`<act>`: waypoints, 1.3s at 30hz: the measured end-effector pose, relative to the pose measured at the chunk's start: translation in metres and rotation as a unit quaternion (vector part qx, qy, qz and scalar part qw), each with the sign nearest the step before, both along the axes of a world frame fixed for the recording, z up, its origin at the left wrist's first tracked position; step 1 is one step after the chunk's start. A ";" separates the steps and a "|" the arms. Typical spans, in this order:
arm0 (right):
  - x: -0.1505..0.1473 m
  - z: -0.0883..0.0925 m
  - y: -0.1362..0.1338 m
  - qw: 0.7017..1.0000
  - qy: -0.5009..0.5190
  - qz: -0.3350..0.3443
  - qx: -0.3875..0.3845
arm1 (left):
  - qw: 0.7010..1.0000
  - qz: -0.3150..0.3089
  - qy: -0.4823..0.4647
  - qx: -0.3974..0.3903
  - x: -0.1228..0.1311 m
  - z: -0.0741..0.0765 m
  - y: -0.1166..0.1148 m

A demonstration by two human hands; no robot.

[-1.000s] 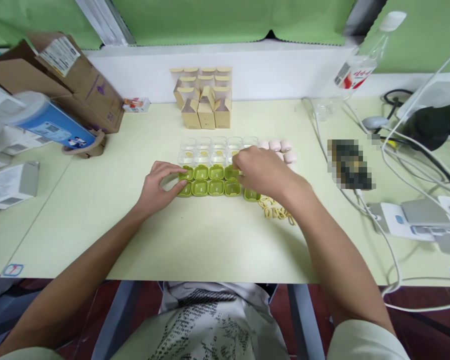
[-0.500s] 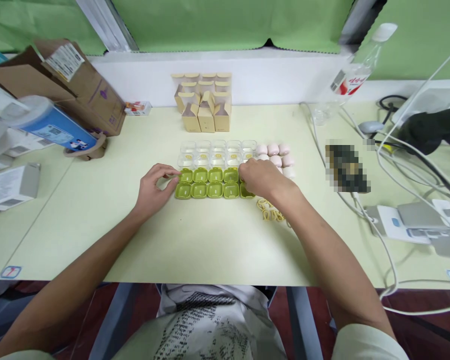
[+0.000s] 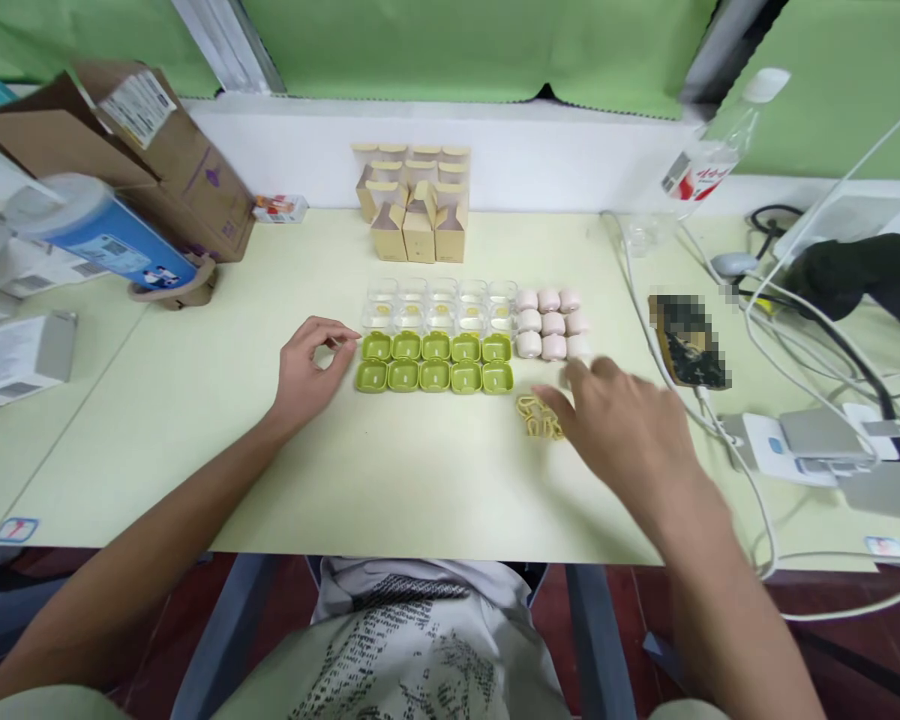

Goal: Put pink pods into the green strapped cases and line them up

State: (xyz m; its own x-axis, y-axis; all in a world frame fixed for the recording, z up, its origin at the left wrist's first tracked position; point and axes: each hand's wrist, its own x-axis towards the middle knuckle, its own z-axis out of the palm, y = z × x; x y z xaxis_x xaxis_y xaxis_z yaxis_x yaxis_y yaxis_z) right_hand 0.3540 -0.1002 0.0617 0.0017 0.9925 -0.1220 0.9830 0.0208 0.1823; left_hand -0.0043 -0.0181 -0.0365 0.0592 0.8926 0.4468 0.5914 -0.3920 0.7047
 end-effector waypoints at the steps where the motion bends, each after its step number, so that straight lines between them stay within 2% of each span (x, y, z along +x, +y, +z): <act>1: 0.003 -0.013 -0.018 0.999 -0.014 -0.030 0.014 | 1.000 0.000 -0.006 0.004 0.000 0.000 0.000; 4: -0.003 -0.054 -0.055 0.996 -0.011 -0.071 0.053 | 1.000 -0.006 -0.021 0.018 0.001 -0.002 0.000; 6: -0.013 -0.073 -0.060 0.995 0.008 -0.066 0.077 | 0.999 -0.010 -0.023 0.027 0.001 -0.003 0.001; 8: -0.023 -0.082 -0.052 0.995 0.032 -0.042 0.090 | 1.000 -0.002 -0.019 0.025 0.001 -0.004 0.001; 11: -0.027 -0.085 -0.036 0.993 0.060 -0.010 0.102 | 1.000 0.020 -0.012 0.012 -0.002 -0.005 0.003; 14: -0.018 -0.088 -0.028 0.992 0.060 0.010 0.114 | 0.999 0.025 -0.024 0.021 -0.005 -0.008 0.005; 20: 0.002 -0.100 -0.029 0.987 0.047 0.010 0.155 | 0.997 0.025 -0.055 0.040 -0.007 -0.014 0.009; 25: -0.001 -0.104 -0.030 0.973 0.061 0.011 0.222 | 0.997 0.023 -0.051 0.051 -0.007 -0.016 0.011; 28: -0.003 -0.105 -0.030 0.973 0.086 0.035 0.209 | 0.997 0.028 -0.058 0.051 -0.008 -0.018 0.012; 34: 0.000 -0.110 -0.028 0.966 0.141 -0.007 0.218 | 0.996 0.020 -0.077 0.045 -0.007 -0.016 0.013; 36: 0.001 -0.111 -0.028 0.960 0.162 0.009 0.230 | 0.994 0.032 -0.096 0.036 -0.007 -0.015 0.014; 39: 0.005 -0.113 -0.027 0.946 0.167 0.080 0.264 | 0.991 0.049 -0.116 0.035 -0.008 -0.015 0.016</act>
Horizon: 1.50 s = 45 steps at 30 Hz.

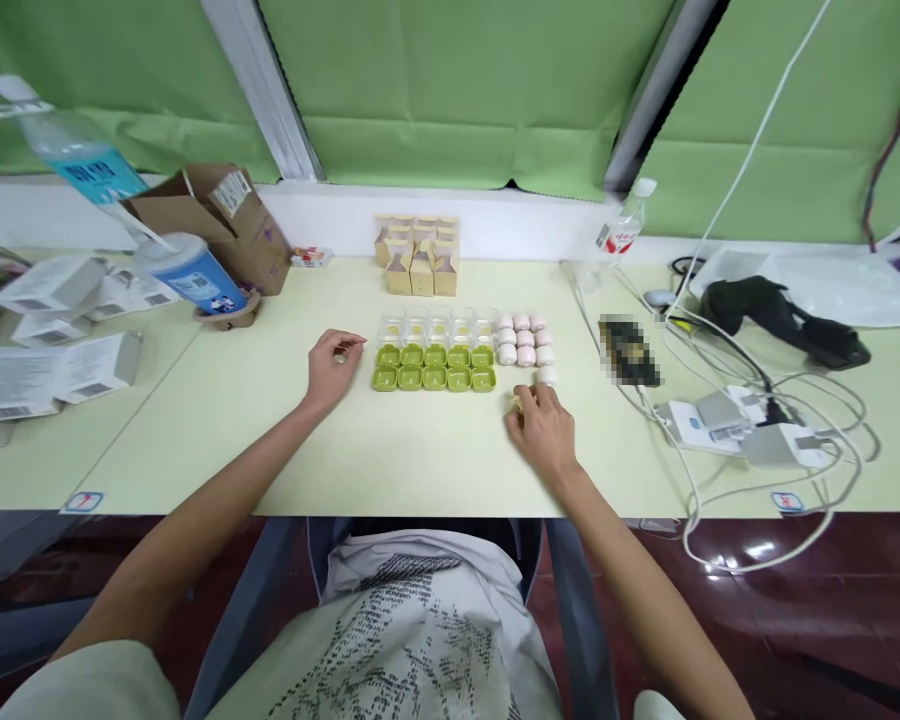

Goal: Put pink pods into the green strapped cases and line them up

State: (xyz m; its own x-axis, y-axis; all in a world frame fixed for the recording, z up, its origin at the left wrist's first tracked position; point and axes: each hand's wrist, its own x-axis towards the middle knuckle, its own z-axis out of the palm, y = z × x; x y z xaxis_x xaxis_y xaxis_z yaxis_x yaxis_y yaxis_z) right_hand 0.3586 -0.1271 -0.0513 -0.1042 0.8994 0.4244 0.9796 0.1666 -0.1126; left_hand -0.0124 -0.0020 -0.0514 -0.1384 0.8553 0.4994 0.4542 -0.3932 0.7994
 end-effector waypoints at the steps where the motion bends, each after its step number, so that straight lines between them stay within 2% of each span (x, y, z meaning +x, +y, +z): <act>1: 0.001 -0.001 0.000 1.000 -0.010 0.019 0.021 | 1.000 0.004 -0.004 -0.001 0.000 -0.001 0.001; 4: 0.004 -0.006 0.001 0.996 -0.032 0.025 0.076 | 1.000 0.009 -0.008 -0.009 -0.002 -0.004 0.002; 6: 0.005 -0.009 0.002 0.996 -0.029 0.014 0.086 | 1.000 0.009 -0.007 -0.016 -0.002 -0.006 0.003; 13: 0.008 -0.016 0.010 0.994 0.040 0.097 0.028 | 0.998 0.004 -0.030 -0.047 -0.003 -0.010 0.008; 21: 0.001 -0.006 0.006 0.988 0.068 0.126 0.058 | 0.991 -0.029 -0.089 -0.091 0.000 -0.006 0.010; 26: 0.004 0.002 0.004 0.981 0.112 0.128 0.092 | 0.980 -0.074 -0.146 -0.117 -0.007 -0.014 0.016; 29: 0.011 0.024 0.032 0.981 0.123 0.133 0.073 | 0.971 -0.089 -0.176 -0.137 -0.009 -0.023 0.033; 33: 0.019 0.062 0.115 0.988 0.087 0.125 0.011 | 0.961 -0.094 -0.208 -0.154 0.001 -0.028 0.063; 35: 0.018 0.071 0.158 0.990 0.053 0.130 -0.029 | 0.959 -0.097 -0.217 -0.155 0.007 -0.028 0.073; 37: 0.014 0.070 0.188 0.986 0.022 0.138 -0.095 | 0.958 -0.101 -0.221 -0.154 0.011 -0.028 0.077; 39: 0.008 0.063 0.205 0.980 0.008 0.146 -0.136 | 0.957 -0.105 -0.223 -0.153 0.011 -0.027 0.075; 45: -0.005 0.048 0.210 0.974 -0.006 0.179 -0.136 | 0.950 -0.147 -0.218 -0.169 0.007 -0.029 0.066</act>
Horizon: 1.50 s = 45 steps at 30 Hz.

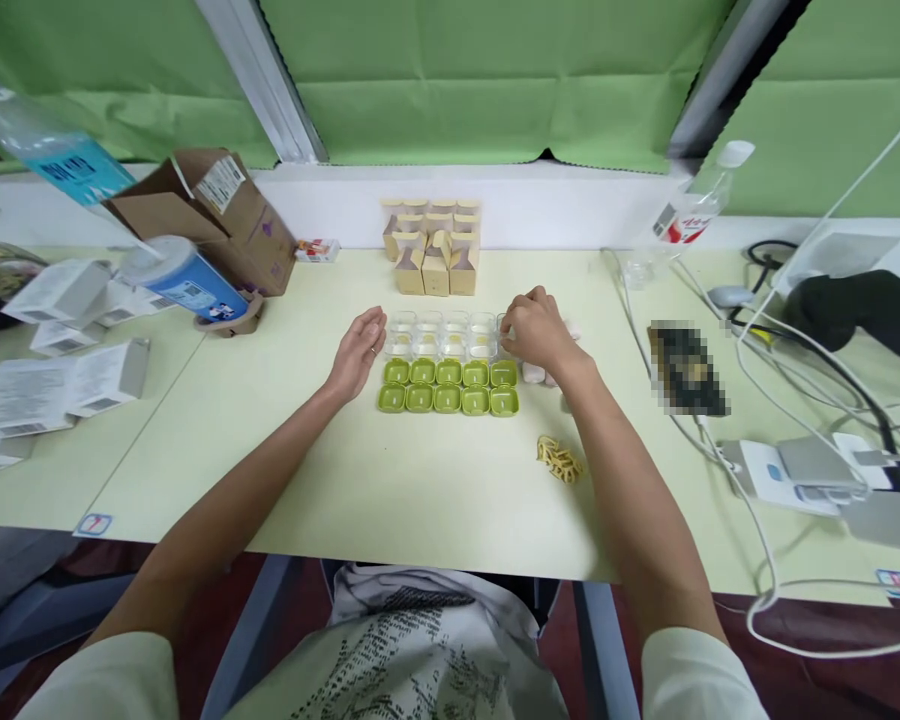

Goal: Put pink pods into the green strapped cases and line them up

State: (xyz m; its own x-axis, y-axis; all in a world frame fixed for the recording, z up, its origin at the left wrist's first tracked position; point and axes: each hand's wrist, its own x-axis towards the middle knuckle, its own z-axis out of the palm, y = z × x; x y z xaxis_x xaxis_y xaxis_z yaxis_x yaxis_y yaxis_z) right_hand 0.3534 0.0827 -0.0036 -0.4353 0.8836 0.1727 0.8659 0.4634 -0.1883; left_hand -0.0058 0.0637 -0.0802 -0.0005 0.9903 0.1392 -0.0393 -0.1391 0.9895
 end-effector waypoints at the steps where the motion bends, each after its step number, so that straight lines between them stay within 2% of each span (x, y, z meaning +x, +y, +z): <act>1: 0.000 -0.002 0.000 1.000 0.000 0.006 0.005 | 1.000 -0.010 -0.002 0.002 0.000 0.000 0.000; 5: 0.002 -0.003 0.004 1.000 0.007 0.021 0.012 | 1.000 -0.021 0.005 0.017 0.000 -0.001 0.000; 8: 0.012 0.009 0.004 0.999 0.031 0.032 0.013 | 0.999 -0.025 0.012 0.022 0.001 -0.002 0.000; 11: 0.031 0.029 -0.003 0.992 0.119 0.011 0.028 | 1.000 -0.015 0.002 0.023 0.002 -0.002 -0.002; 13: 0.046 0.034 -0.012 0.971 0.229 -0.050 0.046 | 0.999 0.011 -0.005 0.032 0.003 -0.001 -0.004; 15: 0.063 0.024 -0.021 0.921 0.360 -0.130 0.071 | 0.998 0.040 -0.011 0.050 0.005 0.000 -0.004; 17: 0.077 0.001 -0.029 0.860 0.460 -0.200 0.094 | 0.995 0.067 -0.022 0.064 0.006 0.001 -0.003; 19: 0.088 -0.027 -0.034 0.825 0.501 -0.243 0.098 | 0.992 0.102 -0.026 0.068 0.006 0.001 0.000; 21: 0.096 -0.050 -0.037 0.816 0.517 -0.247 0.073 | 0.986 0.145 -0.025 0.072 0.005 0.000 0.005; 23: 0.100 -0.063 -0.038 0.829 0.512 -0.221 0.027 | 0.981 0.176 -0.031 0.081 0.005 -0.001 0.009; 26: 0.097 -0.064 -0.036 0.849 0.495 -0.182 -0.019 | 0.982 0.173 -0.029 0.071 0.007 -0.001 0.010; 30: 0.090 -0.060 -0.037 0.849 0.502 -0.163 -0.028 | 0.984 0.168 -0.014 0.053 0.011 0.006 0.005; 36: 0.096 -0.071 -0.032 0.846 0.505 -0.166 -0.028 | 0.985 0.167 -0.004 0.048 0.012 0.010 0.003; 39: 0.098 -0.073 -0.027 0.822 0.540 -0.183 -0.016 | 0.984 0.170 -0.005 0.050 0.011 0.010 0.002; 43: 0.095 -0.071 -0.021 0.753 0.606 -0.247 0.064 | 0.983 0.176 0.017 0.049 0.011 0.011 -0.001; 45: 0.093 -0.070 -0.019 0.731 0.626 -0.257 0.083 | 0.983 0.175 0.035 0.047 0.010 0.012 -0.002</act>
